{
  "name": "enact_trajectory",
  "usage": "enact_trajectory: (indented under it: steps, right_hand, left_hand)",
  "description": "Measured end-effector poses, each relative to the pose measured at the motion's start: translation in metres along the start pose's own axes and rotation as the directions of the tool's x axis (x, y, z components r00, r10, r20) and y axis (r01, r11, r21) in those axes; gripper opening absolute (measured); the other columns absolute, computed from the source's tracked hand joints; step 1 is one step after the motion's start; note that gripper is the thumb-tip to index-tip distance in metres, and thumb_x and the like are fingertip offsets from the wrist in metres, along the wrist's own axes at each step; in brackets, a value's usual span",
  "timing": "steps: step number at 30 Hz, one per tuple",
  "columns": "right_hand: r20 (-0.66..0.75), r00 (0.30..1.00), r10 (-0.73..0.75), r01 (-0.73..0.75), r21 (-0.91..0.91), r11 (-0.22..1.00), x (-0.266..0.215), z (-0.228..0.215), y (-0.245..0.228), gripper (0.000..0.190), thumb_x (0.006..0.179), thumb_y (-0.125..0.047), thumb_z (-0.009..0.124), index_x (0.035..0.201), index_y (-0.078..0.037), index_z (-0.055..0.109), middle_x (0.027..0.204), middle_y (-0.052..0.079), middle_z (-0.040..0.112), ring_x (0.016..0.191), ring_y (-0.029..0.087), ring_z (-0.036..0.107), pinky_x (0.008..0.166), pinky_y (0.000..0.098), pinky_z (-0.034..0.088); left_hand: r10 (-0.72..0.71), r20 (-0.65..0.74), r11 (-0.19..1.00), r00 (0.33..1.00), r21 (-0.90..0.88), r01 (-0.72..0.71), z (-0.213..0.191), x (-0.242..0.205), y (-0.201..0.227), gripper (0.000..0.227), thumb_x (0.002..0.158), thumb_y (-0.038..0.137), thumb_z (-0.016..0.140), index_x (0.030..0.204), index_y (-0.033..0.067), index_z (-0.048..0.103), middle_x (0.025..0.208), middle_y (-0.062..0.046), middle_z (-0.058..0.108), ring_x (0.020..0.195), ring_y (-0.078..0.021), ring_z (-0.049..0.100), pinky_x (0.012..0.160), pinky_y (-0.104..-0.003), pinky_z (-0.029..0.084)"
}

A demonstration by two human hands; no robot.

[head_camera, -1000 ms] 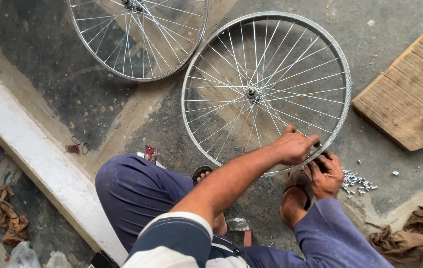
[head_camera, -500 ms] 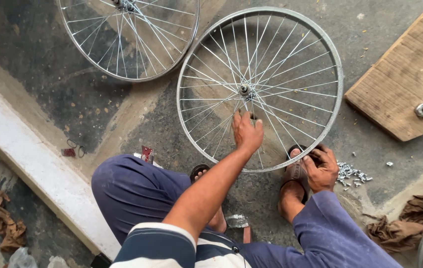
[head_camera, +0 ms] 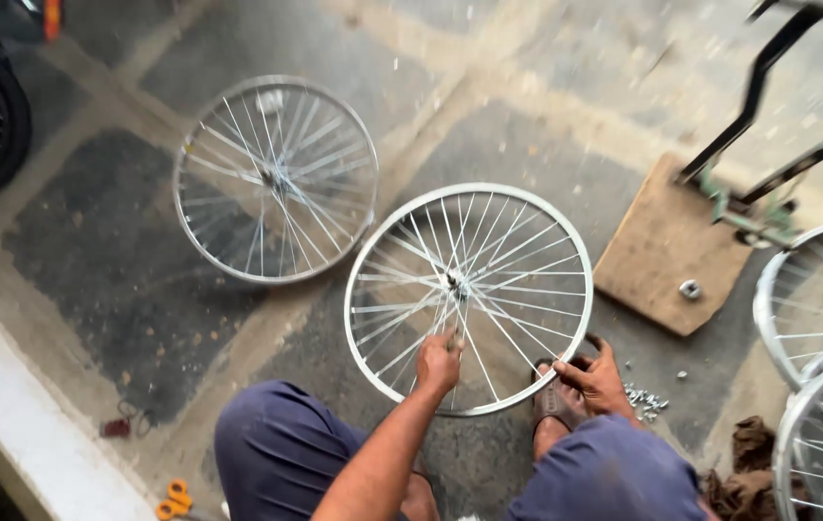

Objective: The person sits on the floor and attaches small metal nipples to the ends of bicycle spokes on a wheel rim. They pick up nipples from a pile on the floor and screw them onto the spoke ends by hand, rotating the wheel as needed.

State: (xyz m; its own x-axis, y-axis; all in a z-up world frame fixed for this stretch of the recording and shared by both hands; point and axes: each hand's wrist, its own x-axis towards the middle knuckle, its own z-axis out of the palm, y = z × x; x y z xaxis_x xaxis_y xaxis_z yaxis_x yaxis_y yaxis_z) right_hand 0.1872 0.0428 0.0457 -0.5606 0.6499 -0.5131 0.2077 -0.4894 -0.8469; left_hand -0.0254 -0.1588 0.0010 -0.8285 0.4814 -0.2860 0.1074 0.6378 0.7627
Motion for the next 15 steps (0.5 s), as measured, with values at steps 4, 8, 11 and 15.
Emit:
enact_trajectory:
  steps: [4,8,11,15]
  right_hand:
    - [0.249,0.955,-0.161,0.221,-0.236,0.946,-0.028,0.024,-0.078,0.1,0.068,-0.011,0.089,0.152,-0.001,0.035,0.117,0.018,0.07,0.102,0.027,0.069,0.084,0.0398,0.058]
    - [0.202,0.979,-0.001,0.082,-0.396,0.915,-0.066,0.067,-0.141,0.1,0.066,-0.016,0.089,0.151,-0.006,0.036,0.112,0.017,0.072,0.096,0.027,0.071,0.078,0.04,0.059]
    - [0.246,0.969,-0.013,0.127,-0.454,0.882,-0.099,0.101,-0.176,0.095,0.067,-0.02,0.089,0.148,-0.008,0.04,0.108,0.015,0.072,0.094,0.025,0.069,0.077,0.0387,0.057]
    - [0.255,0.967,-0.002,0.142,-0.533,0.834,-0.138,0.137,-0.212,0.087,0.071,-0.033,0.089,0.142,-0.008,0.047,0.106,0.012,0.074,0.095,0.022,0.072,0.084,0.0386,0.056]
  left_hand:
    - [-0.001,0.151,0.943,0.989,0.329,-0.049,-0.033,-0.016,0.027,0.031,0.097,0.036,0.069,0.122,0.0191,0.074,0.123,-0.018,0.063,0.112,-0.0419,0.063,0.092,-0.053,0.052]
    - [0.126,0.035,0.919,0.991,0.371,-0.13,-0.048,-0.028,0.05,0.071,0.097,0.011,0.062,0.164,0.0128,0.037,0.111,-0.028,0.063,0.097,-0.0446,0.068,0.084,-0.054,0.055]
    - [0.007,0.047,1.0,0.999,0.023,-0.008,-0.057,-0.042,0.047,0.071,0.084,0.007,0.071,0.148,0.0016,0.039,0.109,-0.025,0.065,0.092,-0.0378,0.069,0.08,-0.051,0.058]
    - [-0.022,0.291,0.643,0.957,-0.729,0.236,-0.084,-0.058,0.032,0.039,0.088,0.012,0.072,0.123,-0.001,0.062,0.104,-0.022,0.071,0.074,-0.0216,0.06,0.064,-0.04,0.053]
